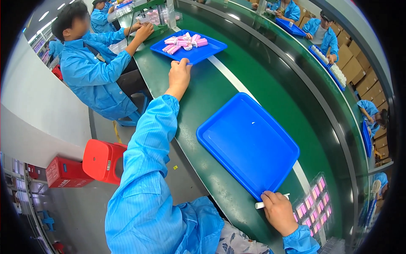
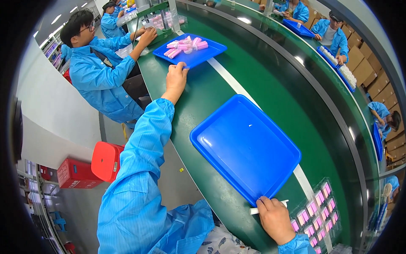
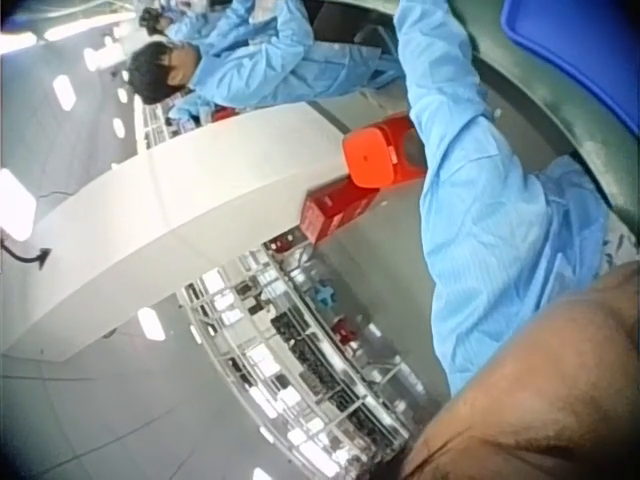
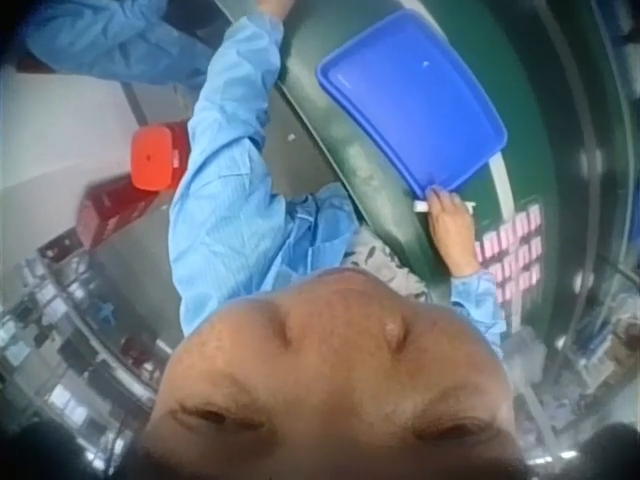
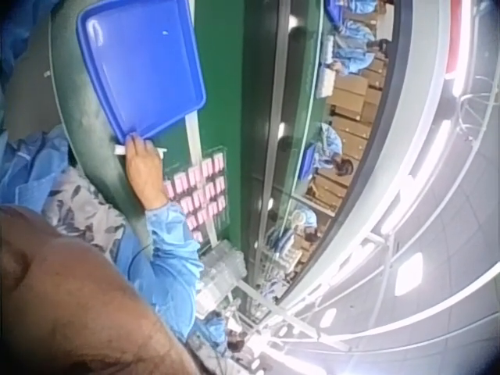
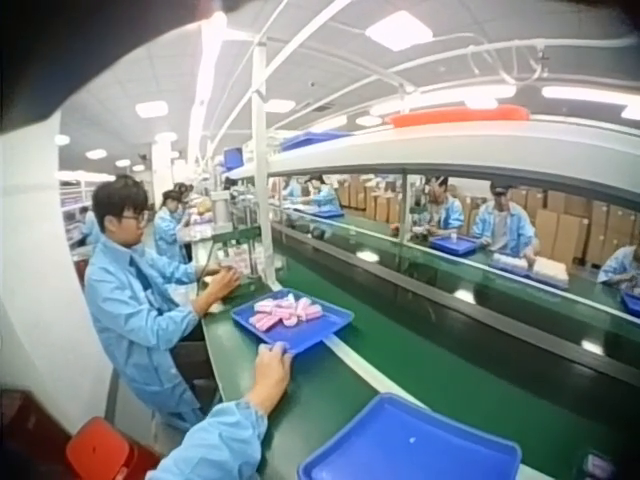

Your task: The person assembles small pink and white components by hand using a manual glue dispenser on a factory assembly line.

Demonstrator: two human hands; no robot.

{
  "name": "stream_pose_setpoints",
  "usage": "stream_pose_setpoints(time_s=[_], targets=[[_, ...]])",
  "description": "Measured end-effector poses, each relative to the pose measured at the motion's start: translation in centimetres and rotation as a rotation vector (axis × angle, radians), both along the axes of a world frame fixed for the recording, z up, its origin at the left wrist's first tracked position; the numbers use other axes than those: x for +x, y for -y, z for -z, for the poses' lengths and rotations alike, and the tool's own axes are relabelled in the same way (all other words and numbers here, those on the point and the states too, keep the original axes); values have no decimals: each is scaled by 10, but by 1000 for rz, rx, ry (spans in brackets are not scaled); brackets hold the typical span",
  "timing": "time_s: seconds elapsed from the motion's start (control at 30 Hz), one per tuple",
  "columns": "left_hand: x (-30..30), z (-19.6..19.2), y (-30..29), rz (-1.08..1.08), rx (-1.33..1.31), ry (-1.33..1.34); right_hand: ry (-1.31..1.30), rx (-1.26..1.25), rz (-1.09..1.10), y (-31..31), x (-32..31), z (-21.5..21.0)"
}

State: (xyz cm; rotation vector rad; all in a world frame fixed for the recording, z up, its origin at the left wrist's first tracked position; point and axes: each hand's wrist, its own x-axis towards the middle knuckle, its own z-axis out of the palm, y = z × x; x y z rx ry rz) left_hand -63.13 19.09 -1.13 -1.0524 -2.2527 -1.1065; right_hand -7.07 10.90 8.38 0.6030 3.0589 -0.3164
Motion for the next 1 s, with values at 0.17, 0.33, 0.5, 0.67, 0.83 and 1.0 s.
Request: stream_pose_setpoints(time_s=[0.17, 0.33, 0.5, 0.67, 0.83, 1.0], targets=[[-8, 9, 8, -83, -244, -15, -6, 9, -12, 1, -6, 1], [-11, 6, 15, -34, -114, -32, -14, -3, 3, 1, -5, 2], [-24, 7, 25, -7, 45, -59, -10, 27, -41, -3, -10, 4], [-31, 11, 35, 32, 85, -47, -8, 32, -39, -5, -18, 4], [-37, 13, 42, 64, 153, -53, -19, 36, -45, -6, -23, 3], [-40, 14, 52, 85, 165, -43, -22, 43, -44, -4, -27, 4]])
